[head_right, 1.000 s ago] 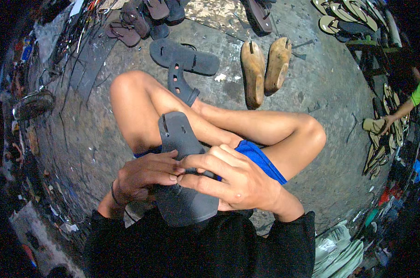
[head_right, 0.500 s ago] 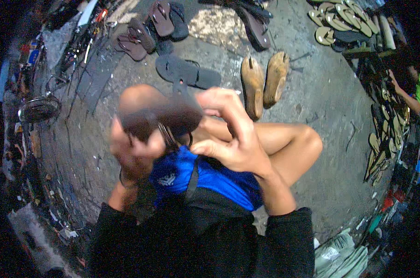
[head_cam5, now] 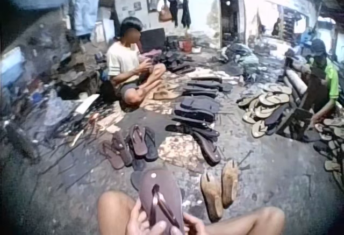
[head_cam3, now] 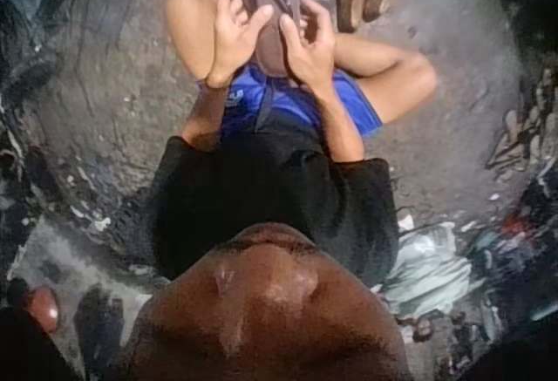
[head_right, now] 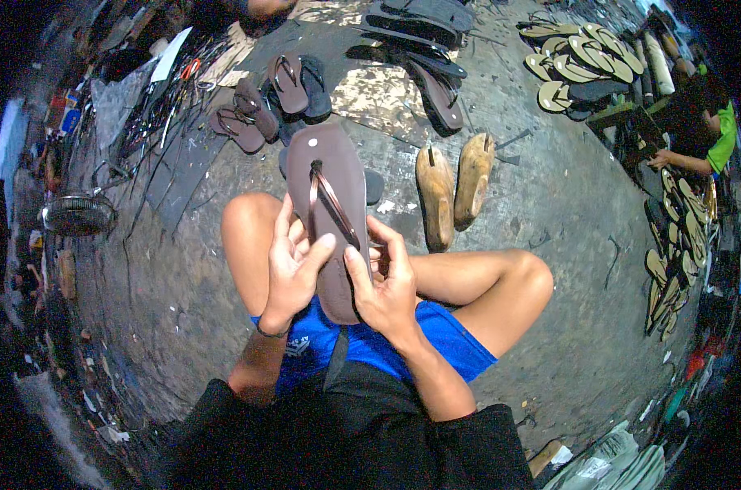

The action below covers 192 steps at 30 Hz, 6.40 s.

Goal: The person sits on the floor and assembles flip-flops by pressing rubber straps into wooden soles. They repeatedly pick up a sole and a strap, align them, and press the strap into place, then set the finished pair aside.

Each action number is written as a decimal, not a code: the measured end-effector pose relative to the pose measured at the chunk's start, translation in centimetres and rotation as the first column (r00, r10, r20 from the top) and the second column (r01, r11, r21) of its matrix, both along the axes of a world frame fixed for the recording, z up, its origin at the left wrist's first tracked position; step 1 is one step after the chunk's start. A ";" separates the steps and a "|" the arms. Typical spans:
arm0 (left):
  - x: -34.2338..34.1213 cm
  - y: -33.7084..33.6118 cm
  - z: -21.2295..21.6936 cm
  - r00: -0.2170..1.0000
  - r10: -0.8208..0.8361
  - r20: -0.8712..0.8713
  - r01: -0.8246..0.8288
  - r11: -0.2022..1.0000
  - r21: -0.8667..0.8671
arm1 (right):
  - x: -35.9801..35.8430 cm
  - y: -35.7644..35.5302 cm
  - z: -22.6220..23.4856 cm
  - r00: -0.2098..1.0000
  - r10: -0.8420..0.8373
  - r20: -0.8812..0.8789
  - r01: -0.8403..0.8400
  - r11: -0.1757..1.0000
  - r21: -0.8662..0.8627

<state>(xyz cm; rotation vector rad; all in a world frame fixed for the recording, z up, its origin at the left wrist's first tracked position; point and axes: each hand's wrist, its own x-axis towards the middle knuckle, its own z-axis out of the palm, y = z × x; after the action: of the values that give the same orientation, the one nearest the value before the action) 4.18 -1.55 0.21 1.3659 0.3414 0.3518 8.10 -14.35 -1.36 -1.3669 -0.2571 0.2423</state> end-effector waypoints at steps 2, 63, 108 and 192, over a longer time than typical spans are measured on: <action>0.0 0.4 0.5 0.999 -0.008 -0.035 0.008 1.000 -0.014 | 0.1 0.0 0.2 0.999 -0.015 -0.033 0.015 1.000 0.001; -0.9 3.1 -0.5 0.995 -0.019 -0.101 -0.022 0.921 -0.390 | 5.1 -1.5 -3.9 0.459 0.840 -0.288 0.189 0.224 0.956; 1.1 0.3 -2.6 0.979 0.192 0.066 -0.195 0.980 0.030 | 4.9 0.6 1.0 0.902 0.023 0.431 0.210 0.849 -0.484; 0.3 -0.1 2.9 0.968 -0.172 0.184 0.194 0.975 -0.109 | 2.0 -4.1 -0.4 0.674 0.579 -0.459 -0.239 0.759 0.606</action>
<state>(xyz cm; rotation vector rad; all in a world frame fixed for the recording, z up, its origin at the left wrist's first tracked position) 4.50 -1.66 3.08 1.2222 0.0896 0.2883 10.09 -18.40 -1.79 -0.6144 -0.0582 0.9542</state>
